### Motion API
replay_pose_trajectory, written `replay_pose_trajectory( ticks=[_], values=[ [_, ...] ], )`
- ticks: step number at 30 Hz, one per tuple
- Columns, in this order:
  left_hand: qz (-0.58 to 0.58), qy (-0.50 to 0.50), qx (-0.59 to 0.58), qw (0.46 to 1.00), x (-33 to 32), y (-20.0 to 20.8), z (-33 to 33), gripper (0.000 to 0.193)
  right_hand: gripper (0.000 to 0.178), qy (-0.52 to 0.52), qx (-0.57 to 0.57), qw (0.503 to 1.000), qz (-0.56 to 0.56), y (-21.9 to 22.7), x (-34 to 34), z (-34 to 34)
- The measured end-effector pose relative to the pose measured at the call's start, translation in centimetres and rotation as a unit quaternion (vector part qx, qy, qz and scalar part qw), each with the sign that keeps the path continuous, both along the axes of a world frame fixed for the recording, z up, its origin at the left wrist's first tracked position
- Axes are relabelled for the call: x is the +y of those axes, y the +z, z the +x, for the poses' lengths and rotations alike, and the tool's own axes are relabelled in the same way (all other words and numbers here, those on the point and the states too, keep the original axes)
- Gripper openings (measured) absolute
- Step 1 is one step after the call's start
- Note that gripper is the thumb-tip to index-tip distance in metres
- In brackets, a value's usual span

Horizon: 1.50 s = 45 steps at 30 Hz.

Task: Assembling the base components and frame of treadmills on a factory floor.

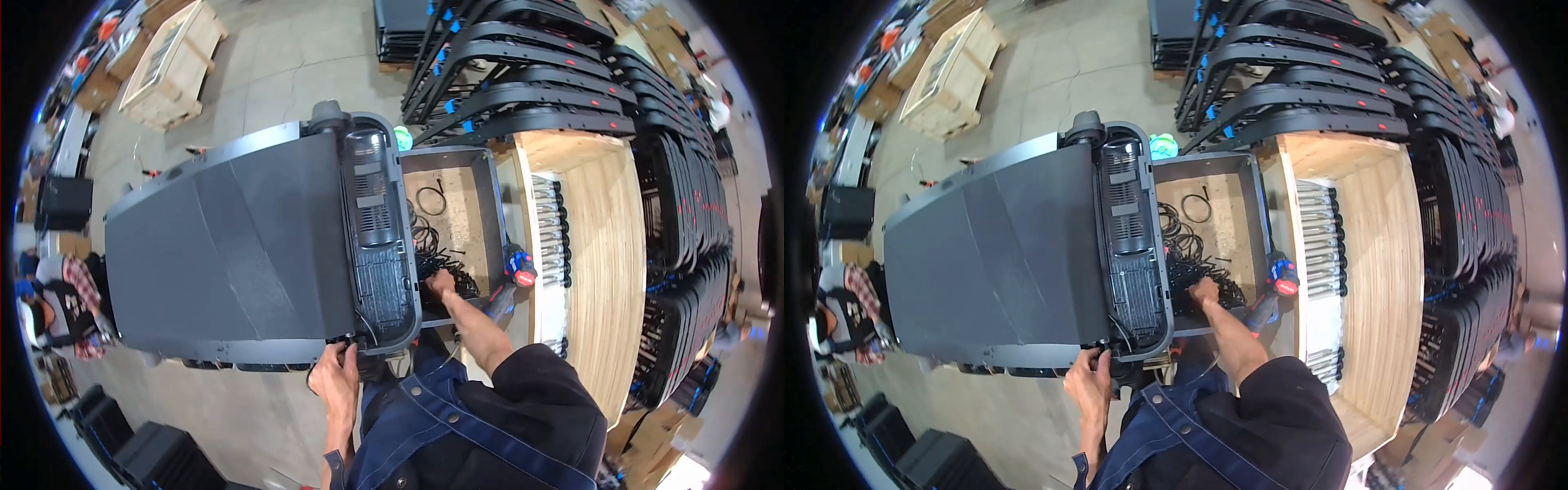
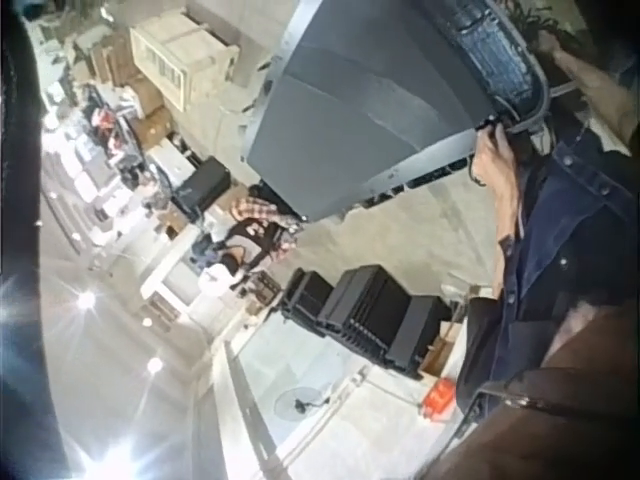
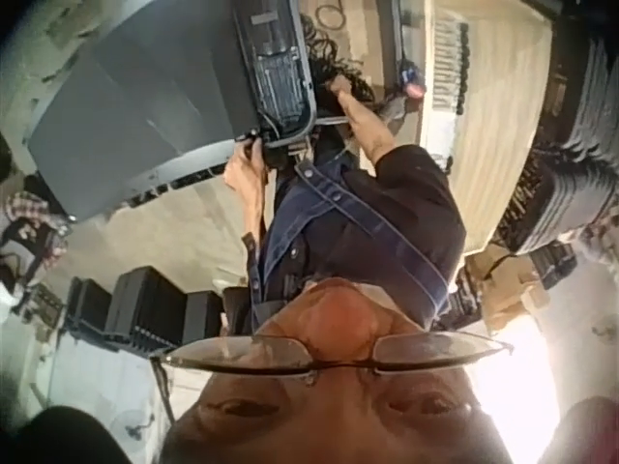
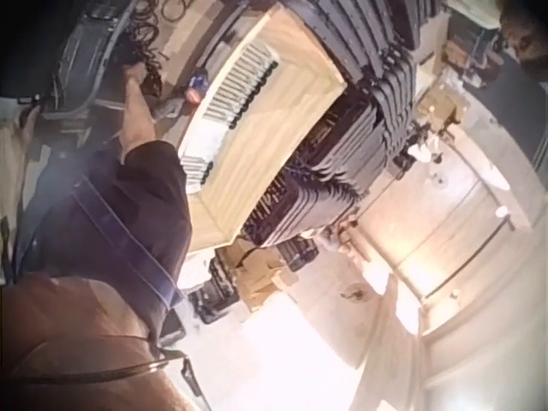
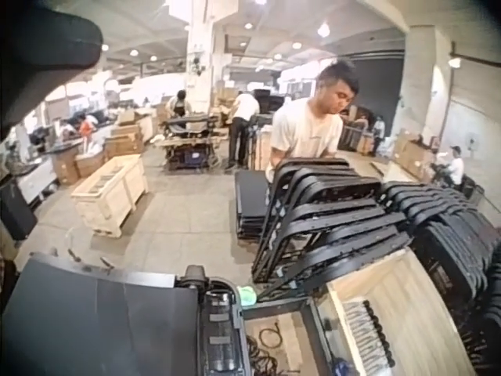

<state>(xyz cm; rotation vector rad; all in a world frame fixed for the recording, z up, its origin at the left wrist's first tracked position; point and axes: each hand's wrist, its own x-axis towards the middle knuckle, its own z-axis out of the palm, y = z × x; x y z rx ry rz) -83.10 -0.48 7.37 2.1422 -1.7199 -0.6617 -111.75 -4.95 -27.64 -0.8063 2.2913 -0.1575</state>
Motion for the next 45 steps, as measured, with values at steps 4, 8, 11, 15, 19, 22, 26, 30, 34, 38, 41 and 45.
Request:
replay_pose_trajectory(
  ticks=[4, 8, 11, 15, 19, 22, 26, 30, 34, 38, 41, 45],
  values=[
    [-0.015, -0.05, 0.048, 0.997, 0.7, -1.6, 2.0, 0.022, 0.015, -0.06, -0.215, 0.971, 0.089, 6.4, -0.1, -2.5],
    [0.002, -0.042, 0.271, 0.962, 2.0, -2.3, 4.2, 0.022, 0.026, -0.095, -0.372, 0.9, -0.207, 20.7, 4.4, 0.9],
    [0.131, -0.131, 0.455, 0.871, 1.7, -1.3, 2.4, 0.029, 0.03, -0.038, -0.501, 0.837, -0.219, 32.6, 8.9, 6.0],
    [0.151, -0.254, 0.503, 0.812, 2.3, -0.2, 2.3, 0.028, 0.032, -0.076, -0.594, 0.776, -0.197, 35.4, 14.0, 12.7],
    [0.093, -0.272, 0.427, 0.857, 3.6, 0.4, 5.1, 0.018, 0.029, -0.01, -0.468, 0.87, -0.157, 34.8, 15.4, 14.8],
    [0.057, -0.328, 0.348, 0.877, 2.8, 1.5, 7.0, 0.017, 0.023, -0.02, -0.47, 0.841, -0.267, 37.2, 15.3, 16.1],
    [0.017, -0.403, 0.288, 0.869, 1.5, 2.4, 8.2, 0.021, 0.019, 0.192, -0.316, 0.863, -0.346, 37.4, 13.4, 15.5],
    [-0.097, -0.479, 0.216, 0.845, -0.5, 2.3, 6.8, 0.017, 0.022, 0.182, -0.385, 0.879, -0.216, 37.6, 10.9, 13.7],
    [-0.055, -0.539, 0.178, 0.821, -5.7, 1.8, 4.9, 0.025, 0.018, 0.312, -0.215, 0.874, -0.304, 36.1, 7.9, 11.0],
    [-0.102, -0.725, -0.05, 0.68, -10.4, 1.7, 3.6, 0.036, 0.014, 0.372, -0.091, 0.867, -0.318, 32.7, 6.2, 10.0],
    [-0.096, -0.773, -0.099, 0.619, -10.9, 1.0, 2.2, 0.032, 0.015, 0.404, -0.049, 0.862, -0.301, 31.2, 6.0, 10.7],
    [-0.057, -0.818, -0.158, 0.55, -12.9, 0.9, 0.3, 0.03, 0.015, 0.418, -0.094, 0.859, -0.281, 31.6, 5.5, 9.9]
  ],
)
